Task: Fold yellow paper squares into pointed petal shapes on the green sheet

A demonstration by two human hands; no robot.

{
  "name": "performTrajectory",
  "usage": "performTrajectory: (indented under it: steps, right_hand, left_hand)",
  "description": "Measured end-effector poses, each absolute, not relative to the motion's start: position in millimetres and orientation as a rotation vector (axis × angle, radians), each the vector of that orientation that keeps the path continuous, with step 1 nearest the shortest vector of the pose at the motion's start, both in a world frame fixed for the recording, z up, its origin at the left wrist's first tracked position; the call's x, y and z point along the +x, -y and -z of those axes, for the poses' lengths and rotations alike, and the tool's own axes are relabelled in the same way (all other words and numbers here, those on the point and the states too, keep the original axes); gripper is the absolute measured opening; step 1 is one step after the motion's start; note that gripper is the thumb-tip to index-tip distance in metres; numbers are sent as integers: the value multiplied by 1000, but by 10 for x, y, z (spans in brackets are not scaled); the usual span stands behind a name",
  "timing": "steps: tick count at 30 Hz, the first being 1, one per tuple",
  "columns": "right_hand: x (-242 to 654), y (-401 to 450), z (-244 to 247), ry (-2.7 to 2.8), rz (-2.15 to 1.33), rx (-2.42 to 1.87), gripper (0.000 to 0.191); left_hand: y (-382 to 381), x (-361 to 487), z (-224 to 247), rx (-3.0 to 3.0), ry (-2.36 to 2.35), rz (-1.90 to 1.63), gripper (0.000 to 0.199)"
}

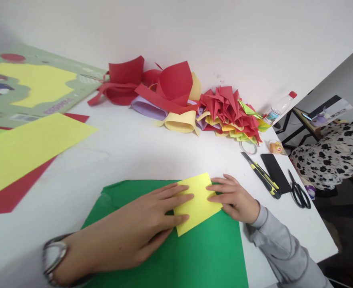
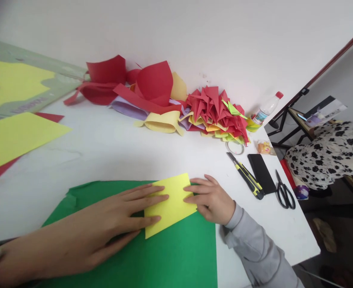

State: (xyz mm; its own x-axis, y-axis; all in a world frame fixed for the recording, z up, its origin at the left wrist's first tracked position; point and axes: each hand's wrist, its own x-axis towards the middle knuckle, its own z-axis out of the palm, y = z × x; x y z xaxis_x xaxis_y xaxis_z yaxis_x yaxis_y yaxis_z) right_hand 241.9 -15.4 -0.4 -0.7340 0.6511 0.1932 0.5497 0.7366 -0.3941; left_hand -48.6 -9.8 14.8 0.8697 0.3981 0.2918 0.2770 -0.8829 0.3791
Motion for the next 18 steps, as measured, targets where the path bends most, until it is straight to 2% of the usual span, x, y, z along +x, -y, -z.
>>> performTrajectory:
  steps: [5,18]
  right_hand:
    - [2272,251,2,2647,-260,-811,24]
    - [2231,162,86,2451,-578,-836,25]
  left_hand:
    - [118,-510,-145,2690,-472,-497,33]
    - [164,-617,-202,2642,-479,-517,30]
